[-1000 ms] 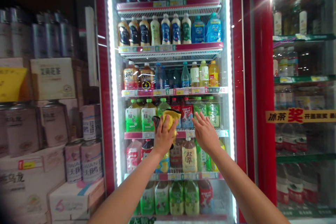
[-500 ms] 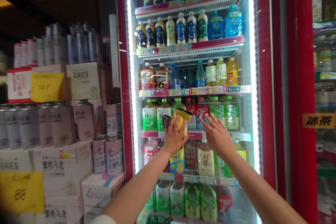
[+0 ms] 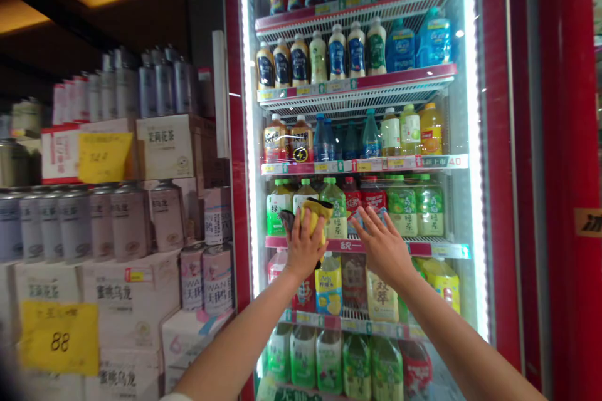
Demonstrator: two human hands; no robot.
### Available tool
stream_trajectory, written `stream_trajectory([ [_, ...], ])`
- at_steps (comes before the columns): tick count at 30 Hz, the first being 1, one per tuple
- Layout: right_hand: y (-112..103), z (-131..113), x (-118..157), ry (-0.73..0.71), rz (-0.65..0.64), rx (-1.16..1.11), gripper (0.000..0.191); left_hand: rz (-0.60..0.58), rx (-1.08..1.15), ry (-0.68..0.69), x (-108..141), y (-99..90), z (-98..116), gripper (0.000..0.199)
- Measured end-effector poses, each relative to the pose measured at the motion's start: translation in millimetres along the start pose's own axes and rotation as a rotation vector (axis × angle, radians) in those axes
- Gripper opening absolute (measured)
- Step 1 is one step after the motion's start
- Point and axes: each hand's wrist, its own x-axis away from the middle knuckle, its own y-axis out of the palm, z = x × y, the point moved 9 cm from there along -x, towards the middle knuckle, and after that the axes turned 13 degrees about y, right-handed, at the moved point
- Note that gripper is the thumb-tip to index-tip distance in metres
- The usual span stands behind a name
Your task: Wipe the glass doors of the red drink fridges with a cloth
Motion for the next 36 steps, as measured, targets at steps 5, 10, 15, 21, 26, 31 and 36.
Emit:
stream_trajectory([
  [5,9.8,-13.9,-4.4,0.000,-0.014,0.005,0.071,-0.090,0.020,0.163,-20.7,-0.5,-8.7,0.058],
  [10,15.8,-16.0,-4.3,0.035,-0.027,-0.007,0.067,0.004,-0.033,-0.182,1.8,-14.5,-55.8,0.069],
  [15,20.1,-13.4,-0.8,0.031,-0.025,0.012,0.068,-0.081,-0.010,0.093,32.1,2.9,-21.3,0.069],
  [21,19.1,-11.6,4.2,-0.014,0.000,0.031,0.072,-0.070,-0.035,-0.178,24.8,-16.1,-97.5,0.064],
  [26,18.7,-16.2,6.6,-0.012,0.002,0.102,0.074,0.005,-0.097,-0.297,78.1,-14.2,-98.0,0.072],
  [31,18.5,-18.5,9.1,-0.027,0.029,0.104,0.073,-0.022,0.000,-0.046,60.3,-14.2,-113.2,0.066],
  [36,20.4,-17.7,11.0,-0.016,0.061,0.058,0.072,0.074,-0.037,-0.220,60.3,-31.7,-155.8,0.062],
])
